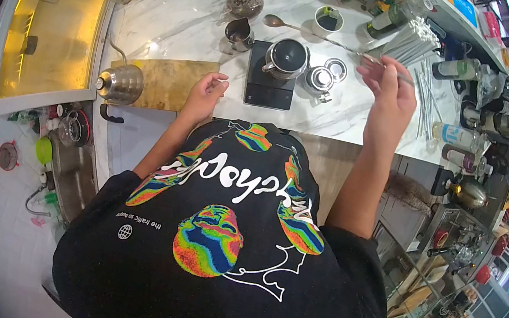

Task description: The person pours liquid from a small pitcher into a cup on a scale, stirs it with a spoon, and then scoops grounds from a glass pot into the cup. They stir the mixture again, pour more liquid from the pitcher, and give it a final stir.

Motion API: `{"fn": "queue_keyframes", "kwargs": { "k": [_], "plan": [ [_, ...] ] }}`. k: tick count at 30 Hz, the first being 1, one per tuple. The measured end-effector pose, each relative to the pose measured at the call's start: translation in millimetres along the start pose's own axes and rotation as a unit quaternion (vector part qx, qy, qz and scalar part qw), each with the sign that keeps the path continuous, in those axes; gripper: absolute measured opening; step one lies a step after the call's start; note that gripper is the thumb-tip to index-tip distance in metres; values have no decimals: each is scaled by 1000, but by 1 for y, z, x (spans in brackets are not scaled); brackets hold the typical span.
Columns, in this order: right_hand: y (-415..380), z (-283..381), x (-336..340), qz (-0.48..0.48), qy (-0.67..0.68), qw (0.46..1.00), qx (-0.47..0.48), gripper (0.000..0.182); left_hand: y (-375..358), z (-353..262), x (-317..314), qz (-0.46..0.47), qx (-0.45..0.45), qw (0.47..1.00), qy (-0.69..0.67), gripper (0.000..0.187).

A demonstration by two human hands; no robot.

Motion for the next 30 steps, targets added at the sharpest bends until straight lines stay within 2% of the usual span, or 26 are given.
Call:
{"fn": "queue_keyframes", "kwargs": {
  "k": [5, 7, 11, 13, 19, 23, 30],
  "plan": [
    [48, -28, -48, 81, -41, 996, -11, 27, -6, 0, 4, -29, 16, 999, -24, 29],
    [67, -49, -68, 169, -102, 980, -14, 27, -6, 2, 4, -26, 7, 998, -51, 28],
    [86, -79, -115, 228, -103, 968, -20, 27, -9, 0, 5, -57, 1, 996, -63, 26],
    [94, -91, -133, 292, -156, 943, 14, 28, -6, 3, 4, -68, 16, 995, -68, 26],
    [121, -135, -166, 402, -137, 905, 22, 27, 17, 7, 8, -121, 19, 988, -91, 24],
    [128, -133, -177, 421, -141, 896, -28, 30, 51, -7, 21, -185, -4, 976, -113, 24],
    [138, -145, -177, 417, -136, 894, -88, 43, 123, -49, 35, -214, -3, 977, -11, 31]
  ]
}}
Point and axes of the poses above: each hand's wrist, its own y-axis towards the middle knuckle, its own x-axis out of the back of the hand, z = x × y, the point moved 2 cm from there along y, towards the middle knuckle, and after that the axes turned 4 degrees about x, right-handed, at the moved point
